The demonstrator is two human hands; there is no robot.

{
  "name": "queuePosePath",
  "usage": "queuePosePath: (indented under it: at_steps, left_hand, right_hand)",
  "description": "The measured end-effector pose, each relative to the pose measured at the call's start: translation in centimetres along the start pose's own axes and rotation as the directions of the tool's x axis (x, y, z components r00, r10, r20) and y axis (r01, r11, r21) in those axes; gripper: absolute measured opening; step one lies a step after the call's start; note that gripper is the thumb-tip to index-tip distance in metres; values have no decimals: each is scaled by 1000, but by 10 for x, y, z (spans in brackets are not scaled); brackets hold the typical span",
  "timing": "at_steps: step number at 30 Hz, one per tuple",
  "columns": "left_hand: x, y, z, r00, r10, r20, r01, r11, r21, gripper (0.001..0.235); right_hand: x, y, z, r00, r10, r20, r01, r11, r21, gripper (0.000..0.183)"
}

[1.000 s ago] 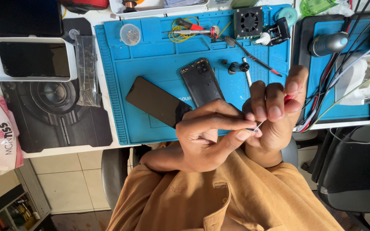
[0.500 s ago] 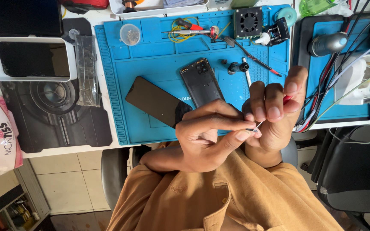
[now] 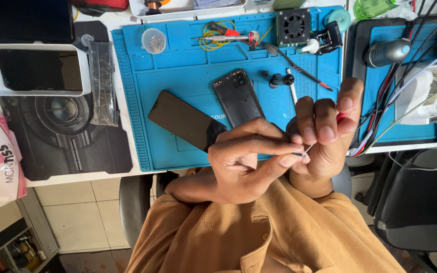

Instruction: The person operates a smartphone, then opens its back cover to expose the internal components. They use a screwdriver to adjust a small component and a UV flashlight to inspect the device.

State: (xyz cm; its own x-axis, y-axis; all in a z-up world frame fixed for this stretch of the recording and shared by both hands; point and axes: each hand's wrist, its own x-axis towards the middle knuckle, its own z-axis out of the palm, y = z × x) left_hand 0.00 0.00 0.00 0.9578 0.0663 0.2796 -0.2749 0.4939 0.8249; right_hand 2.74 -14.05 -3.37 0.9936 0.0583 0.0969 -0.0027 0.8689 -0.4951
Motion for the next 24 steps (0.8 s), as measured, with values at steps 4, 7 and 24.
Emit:
queuePosePath:
  at_steps: [4, 7, 24]
  left_hand:
    - [0, 0, 0, 1000, 1, -3, -1, 1000, 5, 13]
    - [0, -1, 1, 1000, 0, -5, 0, 1000, -2, 13]
    - [0, -1, -1, 1000, -7, 0, 7, 1000, -23, 14]
  right_hand:
    - [0, 0, -1, 1000, 1, 1, -1, 1000, 4, 27]
    - [0, 0, -1, 1000, 0, -3, 0, 1000, -2, 27]
    - [2, 3, -2, 1000, 8, 16, -8, 1000, 27, 28]
